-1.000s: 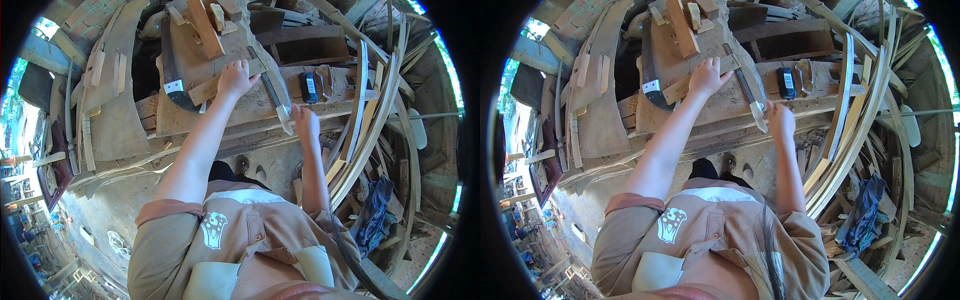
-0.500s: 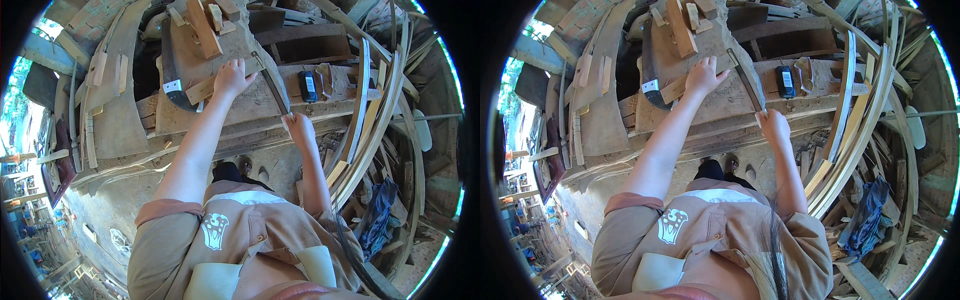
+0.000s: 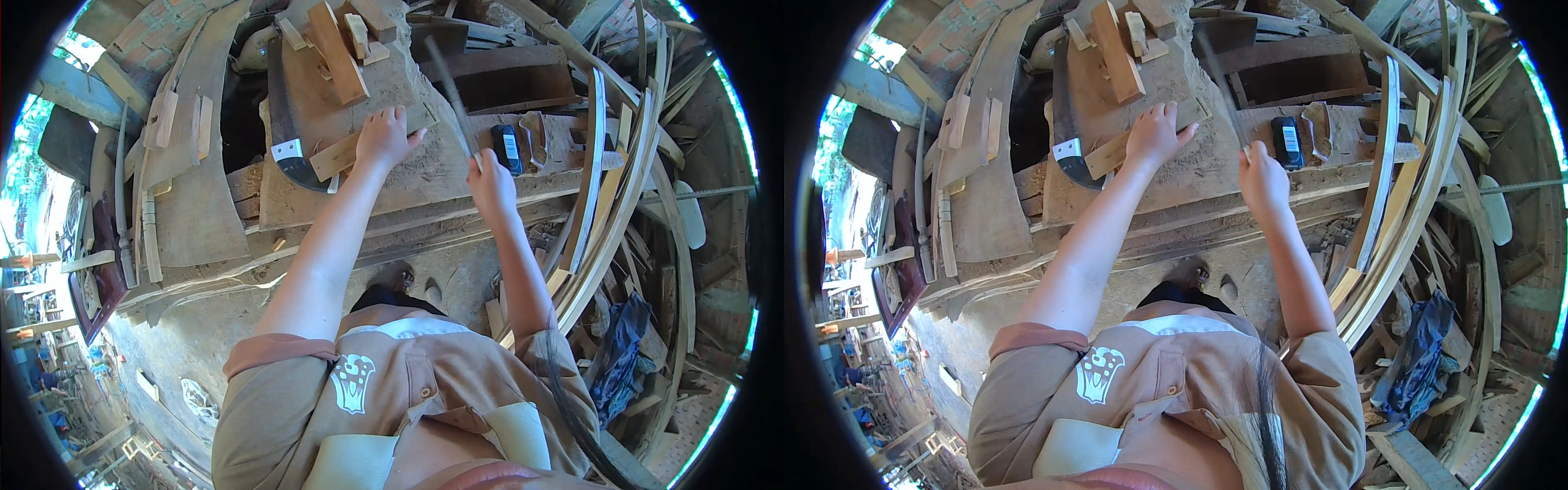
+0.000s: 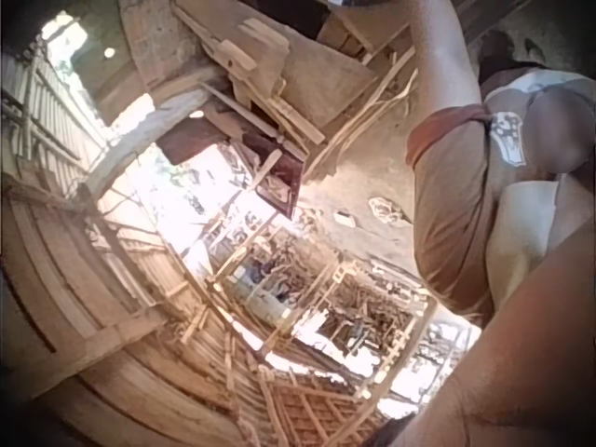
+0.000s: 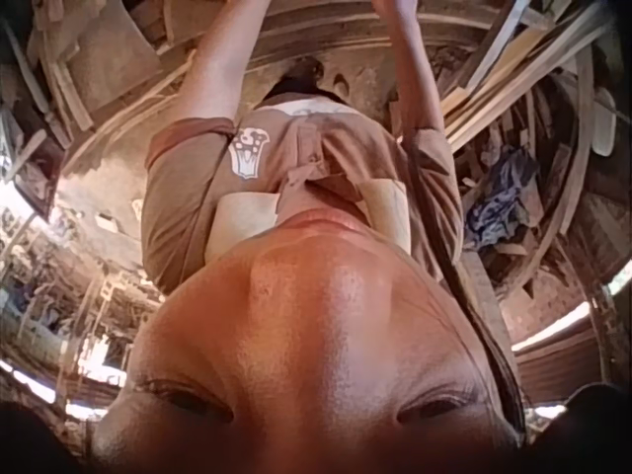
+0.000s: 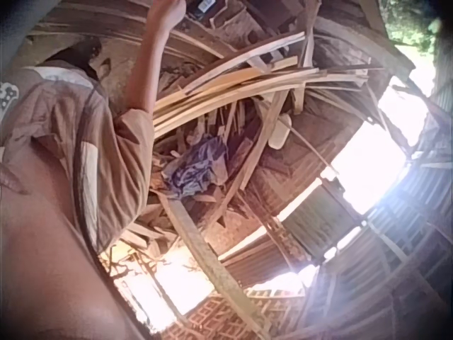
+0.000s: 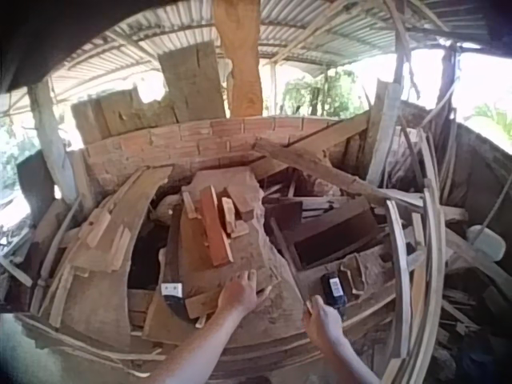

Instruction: Shave a piece of wood using a small hand-held blade or chisel tool.

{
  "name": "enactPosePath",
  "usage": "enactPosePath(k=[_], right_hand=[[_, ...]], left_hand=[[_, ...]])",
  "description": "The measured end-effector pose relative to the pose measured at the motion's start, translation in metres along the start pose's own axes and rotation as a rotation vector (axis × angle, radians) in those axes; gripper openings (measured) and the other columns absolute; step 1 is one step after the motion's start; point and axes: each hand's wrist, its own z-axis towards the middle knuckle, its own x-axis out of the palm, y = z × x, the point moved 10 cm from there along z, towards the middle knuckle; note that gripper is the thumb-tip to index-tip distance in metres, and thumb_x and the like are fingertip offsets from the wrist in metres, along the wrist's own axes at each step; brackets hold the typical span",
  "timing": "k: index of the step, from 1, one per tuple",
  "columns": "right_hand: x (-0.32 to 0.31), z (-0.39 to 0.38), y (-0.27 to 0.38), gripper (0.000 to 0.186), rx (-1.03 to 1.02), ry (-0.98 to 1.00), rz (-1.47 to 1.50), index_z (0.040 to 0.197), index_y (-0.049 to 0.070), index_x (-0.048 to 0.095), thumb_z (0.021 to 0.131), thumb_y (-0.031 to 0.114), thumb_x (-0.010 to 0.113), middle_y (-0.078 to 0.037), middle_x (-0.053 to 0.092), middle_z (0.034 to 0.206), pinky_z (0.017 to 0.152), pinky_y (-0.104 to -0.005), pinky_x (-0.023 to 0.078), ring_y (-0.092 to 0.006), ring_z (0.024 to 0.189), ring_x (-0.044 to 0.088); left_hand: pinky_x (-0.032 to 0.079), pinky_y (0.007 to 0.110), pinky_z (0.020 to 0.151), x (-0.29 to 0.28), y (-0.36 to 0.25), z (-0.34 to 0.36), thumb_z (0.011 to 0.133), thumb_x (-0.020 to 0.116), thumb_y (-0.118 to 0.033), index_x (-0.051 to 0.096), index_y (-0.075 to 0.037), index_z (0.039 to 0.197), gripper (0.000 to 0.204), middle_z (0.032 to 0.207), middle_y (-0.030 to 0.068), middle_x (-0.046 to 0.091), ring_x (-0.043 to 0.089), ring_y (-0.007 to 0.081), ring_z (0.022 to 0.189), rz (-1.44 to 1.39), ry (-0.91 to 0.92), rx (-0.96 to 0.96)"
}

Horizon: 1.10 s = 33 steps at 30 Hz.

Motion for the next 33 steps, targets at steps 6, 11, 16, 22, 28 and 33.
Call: enactPosePath(k=[6, 11, 16, 22, 28, 33], right_hand=[[0.025, 0.021, 0.028, 0.026, -0.133, 0.079, -0.225, 0.081, 0.005, 0.053, 0.089, 0.028, 0.045, -0.018, 0.061, 0.068, 0.059, -0.0460, 0.047, -0.0367, 0.065, 0.060], [0.031, 0.028, 0.040, 0.024, -0.128, 0.106, -0.240, 0.081, 0.005, 0.055, 0.088, 0.025, 0.044, -0.019, 0.062, 0.070, 0.061, -0.0462, 0.048, -0.0368, 0.067, 0.061], [0.035, 0.028, 0.037, 0.022, -0.090, 0.153, -0.227, 0.084, 0.003, 0.056, 0.087, 0.022, 0.045, -0.020, 0.062, 0.072, 0.062, -0.0466, 0.048, -0.0372, 0.069, 0.061], [0.039, 0.019, 0.032, 0.022, -0.077, 0.190, -0.218, 0.085, 0.001, 0.055, 0.086, 0.020, 0.045, -0.022, 0.062, 0.074, 0.064, -0.0464, 0.049, -0.0375, 0.071, 0.062], [0.040, 0.020, 0.036, 0.020, -0.021, 0.186, -0.220, 0.086, 0.001, 0.055, 0.086, 0.019, 0.044, -0.022, 0.062, 0.075, 0.066, -0.0456, 0.049, -0.0379, 0.073, 0.061], [0.041, 0.032, 0.039, 0.020, -0.023, 0.218, -0.207, 0.086, 0.001, 0.055, 0.086, 0.018, 0.044, -0.023, 0.062, 0.078, 0.067, -0.0456, 0.048, -0.0381, 0.076, 0.061]], left_hand=[[0.045, 0.040, 0.079, 0.002, -0.003, 0.004, 0.080, 0.056, -0.046, 0.051, 0.000, 0.098, 0.050, 0.089, 0.0169, 0.058, 0.057, 0.0321, 0.087, -0.032, 0.046, -0.010], [0.045, 0.039, 0.079, -0.002, -0.002, 0.002, 0.079, 0.056, -0.046, 0.051, 0.001, 0.096, 0.050, 0.088, 0.0169, 0.058, 0.057, 0.0319, 0.085, -0.043, 0.002, 0.006], [0.045, 0.039, 0.078, -0.001, -0.004, 0.003, 0.079, 0.057, -0.045, 0.052, 0.001, 0.098, 0.050, 0.088, 0.0164, 0.057, 0.057, 0.0312, 0.086, -0.045, 0.004, 0.014], [0.045, 0.038, 0.078, 0.000, -0.007, 0.001, 0.079, 0.057, -0.045, 0.054, 0.001, 0.106, 0.054, 0.089, 0.0153, 0.057, 0.057, 0.0305, 0.086, -0.011, -0.031, 0.087], [0.043, 0.038, 0.082, 0.006, -0.004, 0.003, 0.080, 0.053, -0.048, 0.050, -0.001, 0.114, 0.059, 0.098, 0.0148, 0.057, 0.056, 0.0280, 0.093, 0.014, 0.057, 0.052], [0.043, 0.037, 0.081, 0.007, 0.003, 0.008, 0.080, 0.054, -0.047, 0.050, 0.000, 0.114, 0.058, 0.096, 0.0133, 0.056, 0.055, 0.0269, 0.092, -0.002, 0.065, -0.021]])
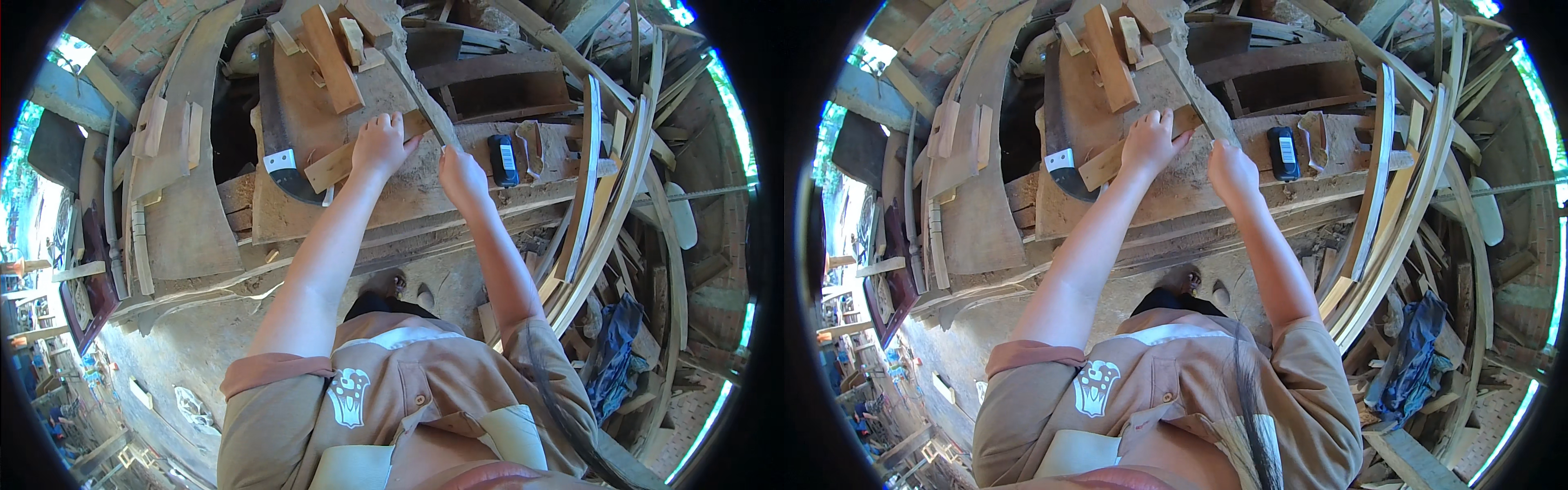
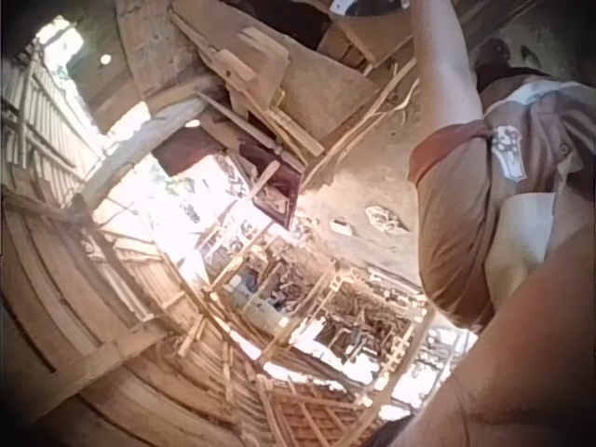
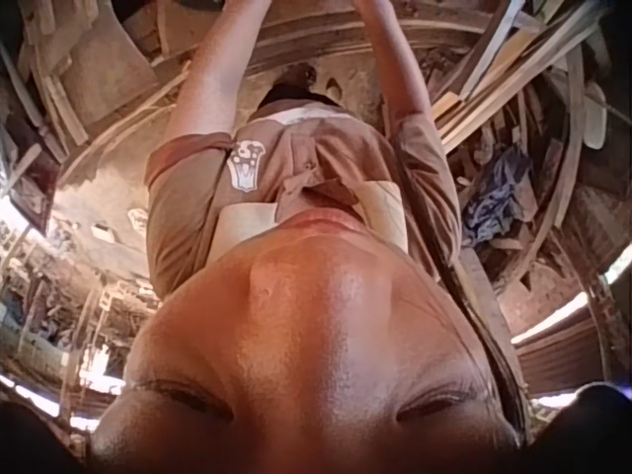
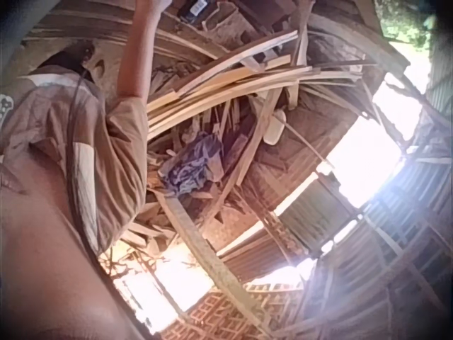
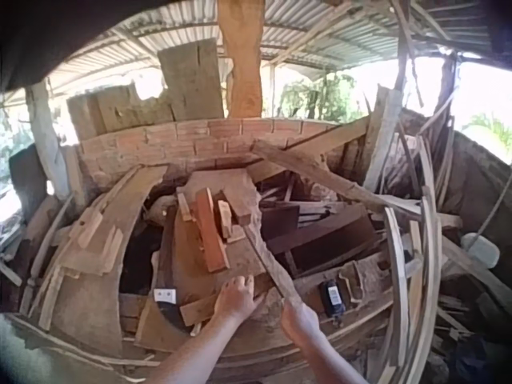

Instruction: Shave a piece of wood using a small hand-held blade or chisel tool.

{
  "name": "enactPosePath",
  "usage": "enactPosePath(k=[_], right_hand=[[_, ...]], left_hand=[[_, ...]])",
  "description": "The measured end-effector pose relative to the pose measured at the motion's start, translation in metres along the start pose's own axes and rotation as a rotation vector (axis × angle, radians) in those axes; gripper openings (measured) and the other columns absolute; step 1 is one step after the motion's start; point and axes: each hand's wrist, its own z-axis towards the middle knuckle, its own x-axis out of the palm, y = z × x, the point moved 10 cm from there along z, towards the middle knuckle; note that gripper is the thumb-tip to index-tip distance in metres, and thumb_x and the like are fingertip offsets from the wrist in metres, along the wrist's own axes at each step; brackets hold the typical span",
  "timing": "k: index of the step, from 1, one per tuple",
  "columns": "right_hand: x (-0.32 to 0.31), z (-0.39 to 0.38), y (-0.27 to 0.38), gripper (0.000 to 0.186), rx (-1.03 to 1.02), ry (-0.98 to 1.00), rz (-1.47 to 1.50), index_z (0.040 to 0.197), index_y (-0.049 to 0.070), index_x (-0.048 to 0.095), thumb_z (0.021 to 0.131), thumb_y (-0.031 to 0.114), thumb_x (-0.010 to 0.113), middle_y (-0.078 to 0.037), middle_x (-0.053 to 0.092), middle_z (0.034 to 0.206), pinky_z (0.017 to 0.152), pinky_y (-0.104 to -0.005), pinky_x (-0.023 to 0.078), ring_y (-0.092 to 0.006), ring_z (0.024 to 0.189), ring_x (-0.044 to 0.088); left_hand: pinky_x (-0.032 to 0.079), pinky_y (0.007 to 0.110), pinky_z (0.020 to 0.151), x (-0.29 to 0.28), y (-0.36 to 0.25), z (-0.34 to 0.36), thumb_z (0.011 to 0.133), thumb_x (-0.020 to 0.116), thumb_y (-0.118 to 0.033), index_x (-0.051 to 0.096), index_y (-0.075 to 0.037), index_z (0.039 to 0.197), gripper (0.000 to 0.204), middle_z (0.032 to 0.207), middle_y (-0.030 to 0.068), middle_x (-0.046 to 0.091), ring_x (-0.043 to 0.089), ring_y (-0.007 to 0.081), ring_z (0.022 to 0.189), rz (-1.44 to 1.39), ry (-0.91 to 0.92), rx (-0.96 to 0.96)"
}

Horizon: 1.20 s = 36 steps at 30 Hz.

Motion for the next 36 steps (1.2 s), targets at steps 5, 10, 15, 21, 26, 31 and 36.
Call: enactPosePath(k=[5, 10, 15, 21, 26, 31, 36], right_hand=[[-0.002, 0.003, 0.002, 0.020, -0.037, 0.022, 0.015, 0.087, 0.002, 0.055, 0.086, 0.019, 0.044, -0.023, 0.062, 0.080, 0.069, -0.0466, 0.047, -0.0386, 0.078, 0.060], [-0.007, 0.006, 0.000, 0.022, -0.073, 0.057, 0.026, 0.089, 0.002, 0.056, 0.086, 0.019, 0.042, -0.023, 0.062, 0.082, 0.070, -0.0476, 0.047, -0.0394, 0.080, 0.060], [-0.010, 0.005, -0.002, 0.024, -0.080, 0.121, -0.016, 0.088, 0.001, 0.057, 0.086, 0.019, 0.041, -0.024, 0.061, 0.084, 0.073, -0.0480, 0.047, -0.0400, 0.082, 0.059], [-0.028, -0.046, -0.017, 0.022, -0.043, 0.182, -0.046, 0.088, 0.001, 0.054, 0.086, 0.018, 0.041, -0.024, 0.061, 0.082, 0.071, -0.0490, 0.046, -0.0405, 0.080, 0.059], [-0.045, -0.094, -0.042, 0.021, 0.008, 0.221, -0.051, 0.088, 0.001, 0.051, 0.088, 0.020, 0.041, -0.025, 0.059, 0.080, 0.069, -0.0507, 0.043, -0.0425, 0.079, 0.057], [-0.049, -0.078, -0.029, 0.022, -0.002, 0.203, -0.022, 0.086, -0.001, 0.051, 0.089, 0.020, 0.042, -0.026, 0.058, 0.082, 0.069, -0.0493, 0.042, -0.0434, 0.081, 0.055], [-0.017, -0.010, -0.015, 0.026, -0.055, 0.192, 0.027, 0.090, -0.002, 0.055, 0.088, 0.019, 0.040, -0.026, 0.059, 0.089, 0.076, -0.0487, 0.044, -0.0418, 0.088, 0.056]], left_hand=[[0.043, 0.037, 0.080, -0.001, 0.002, -0.002, 0.080, 0.055, -0.047, 0.050, 0.000, 0.113, 0.058, 0.093, 0.0122, 0.057, 0.055, 0.0263, 0.090, 0.026, -0.032, 0.003], [0.044, 0.038, 0.080, -0.002, 0.000, -0.001, 0.081, 0.055, -0.046, 0.051, 0.002, 0.113, 0.058, 0.090, 0.0157, 0.057, 0.056, 0.0291, 0.089, 0.004, -0.037, 0.018], [0.044, 0.038, 0.079, 0.000, -0.003, 0.001, 0.080, 0.055, -0.046, 0.049, 0.002, 0.114, 0.059, 0.090, 0.0153, 0.056, 0.056, 0.0290, 0.089, 0.016, -0.036, 0.026], [0.044, 0.038, 0.081, -0.003, 0.003, -0.001, 0.081, 0.055, -0.045, 0.050, 0.001, 0.113, 0.057, 0.090, 0.0148, 0.056, 0.056, 0.0288, 0.089, 0.007, -0.046, 0.010], [0.044, 0.038, 0.080, -0.003, 0.001, 0.000, 0.081, 0.055, -0.045, 0.050, 0.001, 0.112, 0.055, 0.090, 0.0148, 0.056, 0.056, 0.0287, 0.089, -0.004, -0.053, 0.007], [0.045, 0.039, 0.079, -0.006, 0.003, -0.002, 0.081, 0.055, -0.045, 0.051, 0.001, 0.111, 0.055, 0.089, 0.0148, 0.056, 0.056, 0.0291, 0.089, -0.011, -0.056, -0.007], [0.044, 0.039, 0.080, -0.007, -0.001, -0.001, 0.080, 0.055, -0.045, 0.050, 0.001, 0.111, 0.056, 0.089, 0.0145, 0.056, 0.056, 0.0293, 0.090, -0.030, -0.051, -0.005]])
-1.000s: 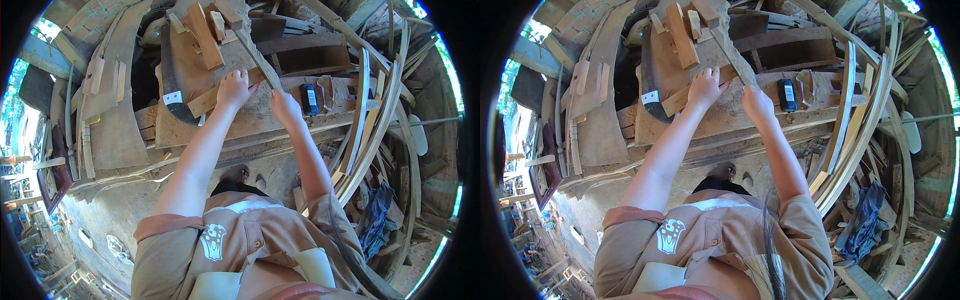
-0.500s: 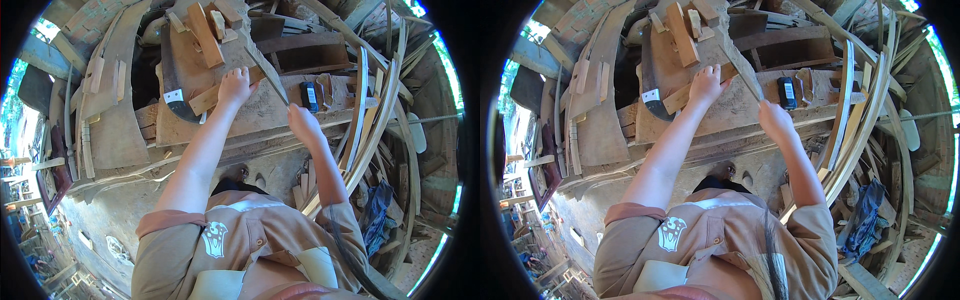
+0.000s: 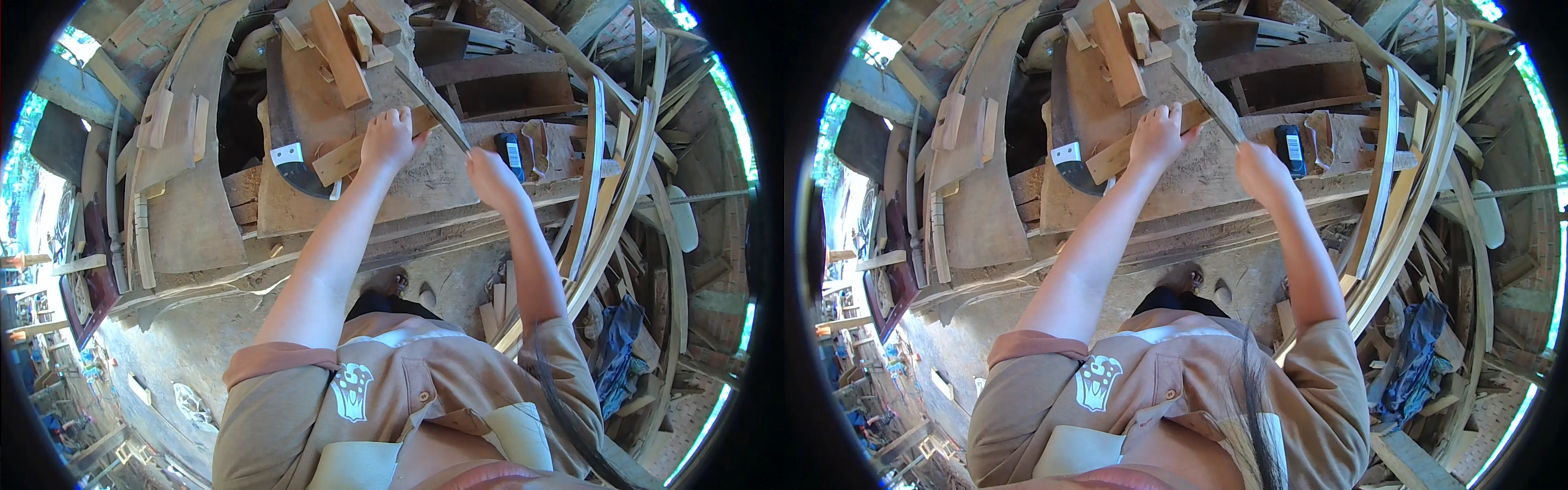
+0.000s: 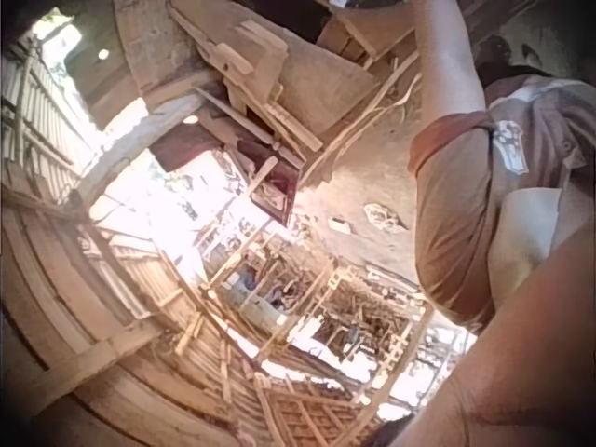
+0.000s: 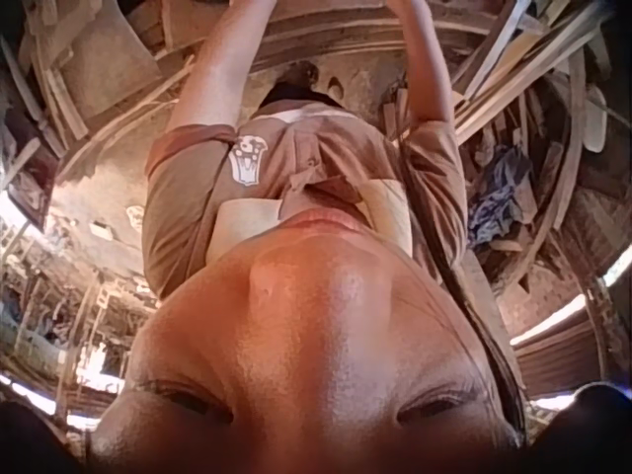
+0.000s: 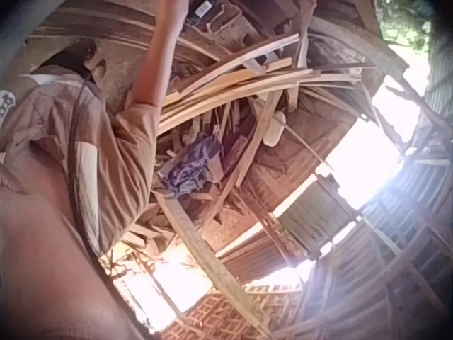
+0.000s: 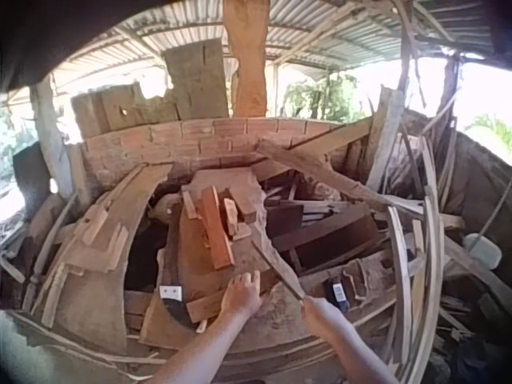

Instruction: Shave a piece of wood using a small hand-held blade or chisel tool.

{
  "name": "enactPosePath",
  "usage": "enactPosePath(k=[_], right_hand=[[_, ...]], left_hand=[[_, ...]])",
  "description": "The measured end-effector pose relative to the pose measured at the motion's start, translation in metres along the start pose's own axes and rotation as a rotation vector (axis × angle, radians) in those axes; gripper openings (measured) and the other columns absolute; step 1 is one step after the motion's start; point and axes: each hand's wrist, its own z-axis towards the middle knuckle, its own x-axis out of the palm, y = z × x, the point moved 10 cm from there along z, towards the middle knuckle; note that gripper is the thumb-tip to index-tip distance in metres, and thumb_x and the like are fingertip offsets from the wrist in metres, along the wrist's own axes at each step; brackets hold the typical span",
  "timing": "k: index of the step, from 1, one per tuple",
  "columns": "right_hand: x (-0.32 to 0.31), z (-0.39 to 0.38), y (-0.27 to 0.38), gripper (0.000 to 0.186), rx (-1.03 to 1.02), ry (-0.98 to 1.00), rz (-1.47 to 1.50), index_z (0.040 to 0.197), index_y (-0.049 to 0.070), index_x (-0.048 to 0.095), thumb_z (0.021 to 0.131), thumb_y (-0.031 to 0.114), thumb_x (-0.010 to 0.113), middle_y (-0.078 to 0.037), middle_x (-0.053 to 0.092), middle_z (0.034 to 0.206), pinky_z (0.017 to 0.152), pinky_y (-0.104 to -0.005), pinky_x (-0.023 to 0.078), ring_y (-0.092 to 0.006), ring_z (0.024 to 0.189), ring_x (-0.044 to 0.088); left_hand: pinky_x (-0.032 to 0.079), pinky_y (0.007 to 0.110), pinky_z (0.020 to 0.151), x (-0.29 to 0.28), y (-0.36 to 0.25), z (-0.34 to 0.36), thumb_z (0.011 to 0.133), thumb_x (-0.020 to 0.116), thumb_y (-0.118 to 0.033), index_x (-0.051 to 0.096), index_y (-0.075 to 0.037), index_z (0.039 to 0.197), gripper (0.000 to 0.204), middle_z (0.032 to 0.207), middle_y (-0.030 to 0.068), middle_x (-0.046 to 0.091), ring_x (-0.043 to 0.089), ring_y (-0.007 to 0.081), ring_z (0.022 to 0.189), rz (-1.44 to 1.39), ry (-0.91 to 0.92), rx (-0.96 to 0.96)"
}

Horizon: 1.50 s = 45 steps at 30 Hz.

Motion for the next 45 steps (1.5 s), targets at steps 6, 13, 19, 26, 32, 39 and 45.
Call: enactPosePath(k=[6, 13, 19, 26, 32, 39, 45], right_hand=[[0.016, 0.048, 0.013, 0.027, -0.049, -0.054, 0.010, 0.091, -0.001, 0.056, 0.088, 0.020, 0.039, -0.027, 0.060, 0.089, 0.076, -0.0488, 0.045, -0.0420, 0.087, 0.057], [0.016, 0.034, 0.014, 0.027, 0.011, -0.104, 0.018, 0.093, 0.000, 0.054, 0.089, 0.022, 0.039, -0.026, 0.060, 0.087, 0.075, -0.0489, 0.045, -0.0416, 0.086, 0.057], [0.013, -0.009, -0.012, 0.024, 0.026, -0.096, 0.049, 0.093, 0.001, 0.053, 0.089, 0.021, 0.040, -0.026, 0.060, 0.086, 0.073, -0.0498, 0.045, -0.0423, 0.085, 0.057], [-0.005, -0.105, -0.027, 0.024, 0.148, 0.049, 0.010, 0.085, -0.002, 0.047, 0.090, 0.021, 0.043, -0.027, 0.056, 0.082, 0.067, -0.0496, 0.040, -0.0452, 0.083, 0.052], [-0.015, -0.083, -0.013, 0.025, 0.096, 0.002, -0.006, 0.086, -0.002, 0.047, 0.090, 0.022, 0.042, -0.026, 0.057, 0.083, 0.069, -0.0494, 0.041, -0.0448, 0.084, 0.053], [0.004, 0.021, -0.001, 0.028, 0.005, -0.008, -0.004, 0.094, 0.001, 0.055, 0.090, 0.023, 0.037, -0.025, 0.059, 0.092, 0.078, -0.0482, 0.044, -0.0417, 0.090, 0.056], [0.019, 0.034, 0.007, 0.030, -0.030, -0.079, 0.041, 0.095, 0.000, 0.054, 0.090, 0.023, 0.037, -0.025, 0.060, 0.091, 0.078, -0.0486, 0.044, -0.0417, 0.089, 0.056]], left_hand=[[0.043, 0.038, 0.083, 0.005, 0.000, 0.001, 0.080, 0.055, -0.046, 0.049, 0.001, 0.114, 0.058, 0.093, 0.0156, 0.056, 0.055, 0.0297, 0.094, 0.010, 0.016, -0.004], [0.043, 0.038, 0.083, 0.004, 0.001, -0.001, 0.080, 0.055, -0.046, 0.050, 0.000, 0.113, 0.057, 0.094, 0.0158, 0.057, 0.055, 0.0295, 0.094, 0.015, 0.019, 0.016], [0.043, 0.039, 0.082, 0.005, -0.005, 0.002, 0.080, 0.055, -0.046, 0.050, 0.000, 0.110, 0.056, 0.093, 0.0152, 0.057, 0.056, 0.0295, 0.093, -0.013, 0.006, 0.026], [0.044, 0.038, 0.081, 0.004, 0.001, -0.001, 0.080, 0.056, -0.045, 0.050, 0.000, 0.112, 0.056, 0.092, 0.0153, 0.057, 0.056, 0.0291, 0.091, 0.008, 0.003, 0.023], [0.044, 0.038, 0.080, 0.001, 0.003, -0.001, 0.080, 0.056, -0.044, 0.050, 0.000, 0.111, 0.055, 0.089, 0.0152, 0.057, 0.057, 0.0291, 0.089, -0.003, -0.014, 0.010], [0.044, 0.038, 0.080, -0.002, -0.005, 0.001, 0.079, 0.057, -0.044, 0.051, 0.000, 0.110, 0.054, 0.089, 0.0152, 0.057, 0.057, 0.0297, 0.090, -0.023, -0.031, 0.018], [0.043, 0.037, 0.081, 0.004, 0.004, 0.003, 0.077, 0.059, -0.044, 0.050, 0.000, 0.111, 0.056, 0.091, 0.0132, 0.057, 0.056, 0.0277, 0.091, -0.010, 0.030, -0.015]])
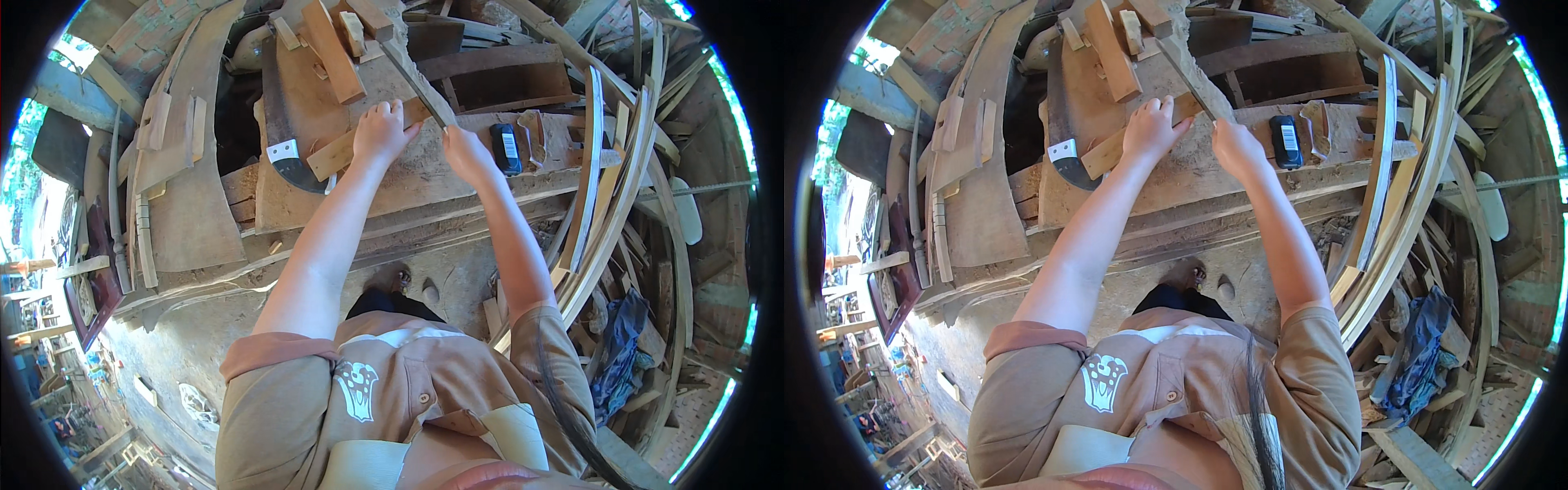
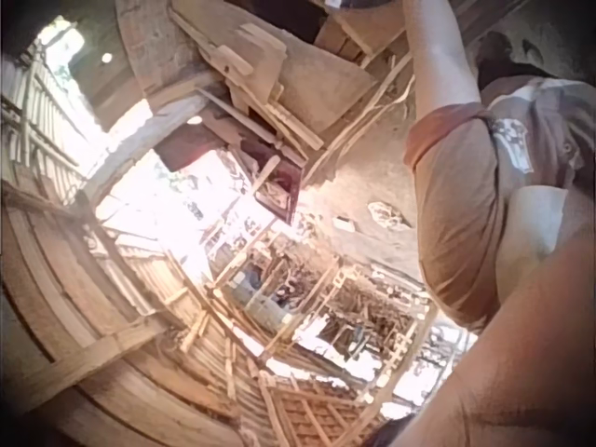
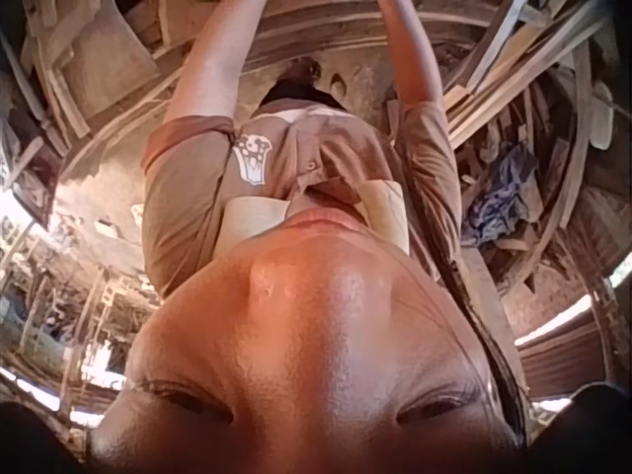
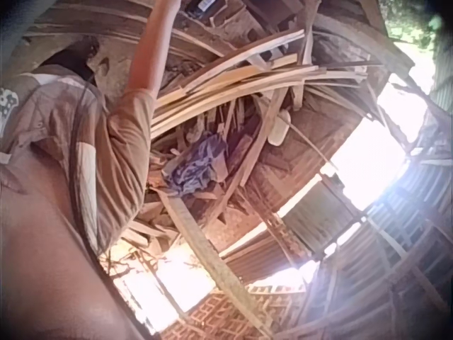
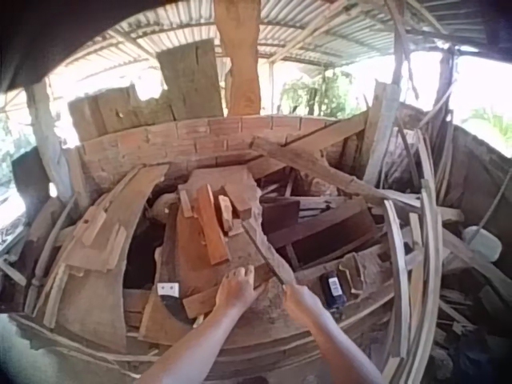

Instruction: Shave a piece of wood using a small hand-held blade or chisel tool.

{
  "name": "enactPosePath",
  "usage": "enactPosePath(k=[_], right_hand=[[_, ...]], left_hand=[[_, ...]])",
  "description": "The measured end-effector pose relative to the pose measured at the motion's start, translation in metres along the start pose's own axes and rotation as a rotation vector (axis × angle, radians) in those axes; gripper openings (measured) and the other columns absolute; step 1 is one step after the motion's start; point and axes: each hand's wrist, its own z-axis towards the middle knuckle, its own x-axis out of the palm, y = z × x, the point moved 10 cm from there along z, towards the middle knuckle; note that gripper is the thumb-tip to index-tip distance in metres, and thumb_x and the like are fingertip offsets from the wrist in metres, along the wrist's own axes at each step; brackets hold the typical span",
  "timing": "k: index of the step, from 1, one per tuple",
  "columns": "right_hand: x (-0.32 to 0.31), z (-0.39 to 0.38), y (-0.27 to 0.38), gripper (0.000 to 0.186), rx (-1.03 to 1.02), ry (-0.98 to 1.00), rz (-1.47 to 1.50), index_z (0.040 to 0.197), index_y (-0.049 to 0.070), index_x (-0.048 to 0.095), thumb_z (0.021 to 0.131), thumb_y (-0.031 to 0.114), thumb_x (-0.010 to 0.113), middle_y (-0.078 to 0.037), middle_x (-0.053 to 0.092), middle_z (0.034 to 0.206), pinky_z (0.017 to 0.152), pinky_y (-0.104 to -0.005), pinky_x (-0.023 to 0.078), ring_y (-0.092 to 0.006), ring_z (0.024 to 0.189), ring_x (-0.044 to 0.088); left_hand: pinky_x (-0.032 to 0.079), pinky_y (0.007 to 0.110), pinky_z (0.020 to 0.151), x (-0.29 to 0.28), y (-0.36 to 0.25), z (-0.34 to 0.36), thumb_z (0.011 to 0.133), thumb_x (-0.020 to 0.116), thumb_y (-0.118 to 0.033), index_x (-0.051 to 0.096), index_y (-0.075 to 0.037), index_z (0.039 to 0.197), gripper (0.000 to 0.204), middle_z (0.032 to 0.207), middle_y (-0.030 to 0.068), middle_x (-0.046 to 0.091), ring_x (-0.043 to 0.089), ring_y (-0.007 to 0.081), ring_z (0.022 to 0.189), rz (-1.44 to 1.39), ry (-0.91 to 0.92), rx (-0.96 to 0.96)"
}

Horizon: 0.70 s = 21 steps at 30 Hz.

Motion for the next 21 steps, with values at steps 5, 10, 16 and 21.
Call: enactPosePath(k=[5, 10, 16, 21], right_hand=[[-0.010, -0.043, -0.017, 0.029, 0.044, 0.015, 0.035, 0.095, 0.001, 0.053, 0.090, 0.024, 0.037, -0.025, 0.060, 0.089, 0.075, -0.0499, 0.044, -0.0421, 0.087, 0.056], [-0.027, -0.113, -0.033, 0.021, 0.031, 0.048, 0.008, 0.087, 0.001, 0.050, 0.089, 0.020, 0.041, -0.025, 0.059, 0.082, 0.069, -0.0508, 0.043, -0.0434, 0.080, 0.056], [-0.039, -0.123, -0.030, 0.021, 0.098, 0.102, -0.037, 0.085, 0.001, 0.049, 0.089, 0.020, 0.041, -0.024, 0.059, 0.081, 0.068, -0.0506, 0.042, -0.0434, 0.080, 0.055], [-0.027, -0.068, -0.016, 0.027, 0.060, 0.081, -0.039, 0.092, 0.000, 0.053, 0.090, 0.024, 0.039, -0.025, 0.060, 0.088, 0.074, -0.0490, 0.044, -0.0422, 0.086, 0.056]], left_hand=[[0.043, 0.037, 0.080, -0.001, -0.001, -0.001, 0.077, 0.059, -0.045, 0.051, 0.000, 0.109, 0.055, 0.088, 0.0125, 0.057, 0.056, 0.0273, 0.090, 0.018, -0.046, 0.020], [0.044, 0.037, 0.079, -0.003, 0.000, -0.002, 0.078, 0.059, -0.045, 0.051, 0.000, 0.110, 0.056, 0.089, 0.0123, 0.057, 0.056, 0.0268, 0.090, 0.041, -0.055, 0.016], [0.043, 0.037, 0.080, 0.003, 0.001, -0.001, 0.078, 0.058, -0.045, 0.051, 0.000, 0.111, 0.056, 0.090, 0.0118, 0.056, 0.056, 0.0266, 0.090, 0.058, -0.025, -0.001], [0.045, 0.038, 0.078, -0.003, -0.003, -0.003, 0.079, 0.058, -0.043, 0.050, 0.000, 0.112, 0.055, 0.087, 0.0152, 0.056, 0.057, 0.0296, 0.087, 0.039, -0.087, 0.040]])
